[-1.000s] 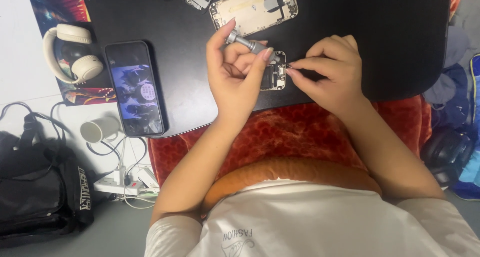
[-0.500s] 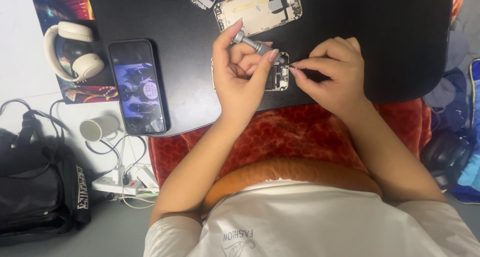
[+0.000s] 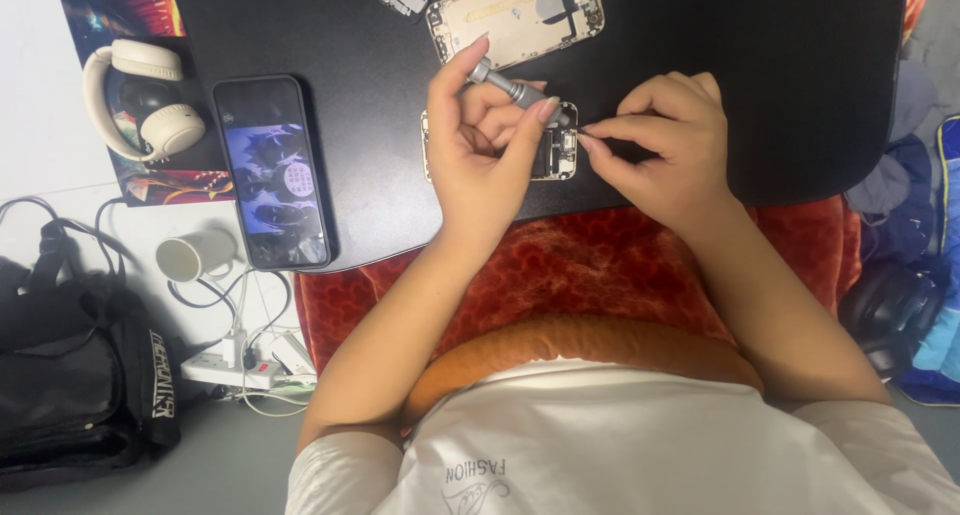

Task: Using a precision screwdriver to remove screws from the internal components of a disassembled smartphone.

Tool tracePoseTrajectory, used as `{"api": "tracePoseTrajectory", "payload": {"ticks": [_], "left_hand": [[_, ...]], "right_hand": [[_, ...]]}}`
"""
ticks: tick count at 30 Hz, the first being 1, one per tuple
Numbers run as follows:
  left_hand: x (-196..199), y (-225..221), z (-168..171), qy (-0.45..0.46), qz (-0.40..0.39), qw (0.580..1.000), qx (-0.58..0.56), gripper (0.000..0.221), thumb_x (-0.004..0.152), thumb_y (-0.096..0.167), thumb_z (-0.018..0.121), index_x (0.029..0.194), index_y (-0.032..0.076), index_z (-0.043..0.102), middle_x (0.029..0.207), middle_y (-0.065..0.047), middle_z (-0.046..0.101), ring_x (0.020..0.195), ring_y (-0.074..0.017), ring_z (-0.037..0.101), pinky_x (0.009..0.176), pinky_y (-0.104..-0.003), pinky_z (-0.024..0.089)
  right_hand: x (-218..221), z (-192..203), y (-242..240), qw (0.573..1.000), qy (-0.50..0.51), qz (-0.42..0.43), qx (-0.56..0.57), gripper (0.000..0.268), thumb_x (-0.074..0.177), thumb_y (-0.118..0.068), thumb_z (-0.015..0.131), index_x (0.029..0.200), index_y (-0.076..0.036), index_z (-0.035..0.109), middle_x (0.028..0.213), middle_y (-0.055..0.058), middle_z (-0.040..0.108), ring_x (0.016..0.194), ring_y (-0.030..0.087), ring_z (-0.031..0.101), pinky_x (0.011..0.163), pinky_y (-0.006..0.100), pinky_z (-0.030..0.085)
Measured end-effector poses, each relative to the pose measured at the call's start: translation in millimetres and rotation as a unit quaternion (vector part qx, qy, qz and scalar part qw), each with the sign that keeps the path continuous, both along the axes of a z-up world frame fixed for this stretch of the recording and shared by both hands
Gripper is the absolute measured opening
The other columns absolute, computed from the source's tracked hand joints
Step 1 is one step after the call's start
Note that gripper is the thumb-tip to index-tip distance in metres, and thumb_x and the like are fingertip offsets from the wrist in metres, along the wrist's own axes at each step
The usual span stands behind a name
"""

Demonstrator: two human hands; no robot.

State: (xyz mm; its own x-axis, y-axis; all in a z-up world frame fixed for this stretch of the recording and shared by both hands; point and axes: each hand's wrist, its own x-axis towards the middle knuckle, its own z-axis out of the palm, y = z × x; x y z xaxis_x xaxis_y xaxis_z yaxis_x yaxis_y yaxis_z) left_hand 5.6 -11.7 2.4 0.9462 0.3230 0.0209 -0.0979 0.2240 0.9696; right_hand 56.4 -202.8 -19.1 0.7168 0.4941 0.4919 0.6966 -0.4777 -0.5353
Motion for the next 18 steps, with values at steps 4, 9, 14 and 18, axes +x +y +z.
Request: {"api": "tracePoseTrajectory", "payload": {"ticks": [4,9,14,18], "left_hand": [[0.0,0.2,-0.4,-0.007,-0.002,1.000,0.003,0.061,0.099,-0.002,0.076,0.148,0.014,0.044,0.104,-0.012,0.074,0.109,-0.0202,0.078,0.094,-0.025,0.066],[0.1,0.3,0.4,-0.007,-0.002,1.000,0.008,0.061,0.099,-0.001,0.076,0.148,0.014,0.043,0.104,-0.013,0.074,0.110,-0.0213,0.078,0.094,-0.026,0.066],[-0.4,0.7,-0.6,-0.016,-0.005,1.000,0.006,0.060,0.099,-0.002,0.076,0.148,0.013,0.044,0.105,-0.013,0.074,0.109,-0.0214,0.078,0.093,-0.026,0.066],[-0.2,0.5,0.2,-0.011,-0.004,1.000,0.010,0.060,0.098,-0.002,0.077,0.147,0.014,0.045,0.104,-0.012,0.074,0.108,-0.0198,0.078,0.093,-0.025,0.066]], "right_hand": [[-0.2,0.7,-0.1,1.000,0.004,-0.001,-0.001,0.015,0.091,-0.005,0.095,0.092,-0.013,0.082,0.087,0.000,0.063,0.077,0.018,0.055,0.082,0.039,0.034],[-0.1,0.4,0.0,1.000,-0.003,-0.002,-0.001,0.016,0.090,-0.004,0.095,0.091,-0.013,0.082,0.087,0.000,0.063,0.077,0.018,0.055,0.082,0.038,0.034],[-0.4,0.3,0.7,1.000,-0.006,-0.004,-0.002,0.015,0.091,-0.006,0.095,0.091,-0.014,0.082,0.086,-0.001,0.063,0.076,0.017,0.055,0.081,0.038,0.033],[0.1,0.4,0.1,1.000,-0.006,0.000,-0.001,0.015,0.092,-0.006,0.095,0.092,-0.013,0.082,0.087,0.000,0.063,0.076,0.018,0.055,0.082,0.038,0.033]]}}
